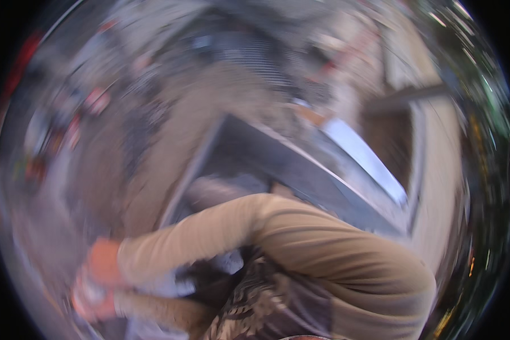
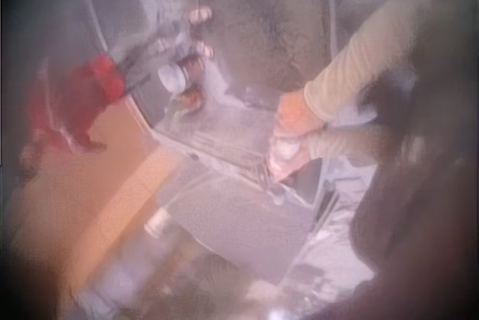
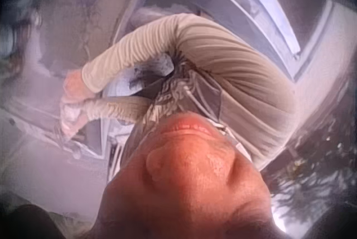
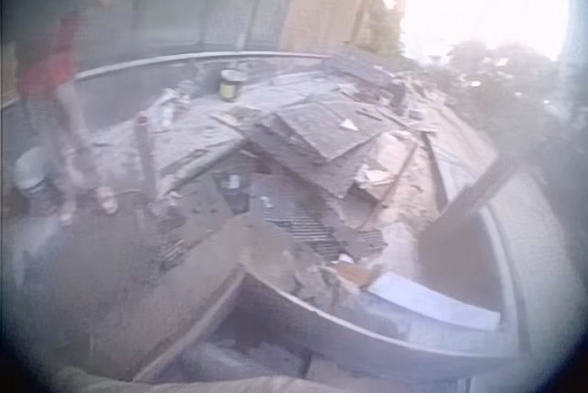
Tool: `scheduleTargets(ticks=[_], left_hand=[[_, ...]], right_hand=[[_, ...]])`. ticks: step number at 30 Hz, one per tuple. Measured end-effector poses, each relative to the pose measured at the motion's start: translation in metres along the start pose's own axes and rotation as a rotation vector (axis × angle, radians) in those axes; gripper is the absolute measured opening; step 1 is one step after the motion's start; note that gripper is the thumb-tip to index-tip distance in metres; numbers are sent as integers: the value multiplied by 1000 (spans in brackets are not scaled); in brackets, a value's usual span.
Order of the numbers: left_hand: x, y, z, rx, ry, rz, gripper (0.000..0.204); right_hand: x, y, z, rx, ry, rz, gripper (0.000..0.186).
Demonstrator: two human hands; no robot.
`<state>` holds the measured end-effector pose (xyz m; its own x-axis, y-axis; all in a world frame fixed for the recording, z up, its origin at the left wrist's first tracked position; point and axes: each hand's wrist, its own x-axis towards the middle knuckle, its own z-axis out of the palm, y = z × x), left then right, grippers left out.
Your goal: The person positions a large rectangular tile on a work surface, then uses an angle grinder to cut along its edges. The person repositions the tile and continues cutting different sides, generating dust and debris.
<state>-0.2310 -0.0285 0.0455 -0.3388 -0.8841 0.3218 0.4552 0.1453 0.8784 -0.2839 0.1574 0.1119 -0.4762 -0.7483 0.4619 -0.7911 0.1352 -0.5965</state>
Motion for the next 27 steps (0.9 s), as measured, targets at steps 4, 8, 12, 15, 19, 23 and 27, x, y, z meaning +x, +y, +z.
scheduleTargets(ticks=[4,8,12,15,19,23,27], left_hand=[[-25,53,-26,31,244,104,38],[-38,65,-26,-318,315,-156,33],[-47,94,-62,-655,246,-283,30],[-48,104,-50,-485,406,-118,28],[-45,116,-61,-628,370,-82,20],[-37,141,-71,-761,523,-170,19],[-26,159,-79,-836,527,-196,18]], right_hand=[[19,-17,-31,-2,-185,-125,34],[27,-22,-17,-36,-328,-175,40],[29,-48,-18,-23,-451,-247,46],[44,-53,-21,-46,-631,-274,51],[63,-32,-27,580,-732,-295,86],[84,22,-45,245,-1098,-246,76],[137,58,-116,-325,-995,-138,83]])
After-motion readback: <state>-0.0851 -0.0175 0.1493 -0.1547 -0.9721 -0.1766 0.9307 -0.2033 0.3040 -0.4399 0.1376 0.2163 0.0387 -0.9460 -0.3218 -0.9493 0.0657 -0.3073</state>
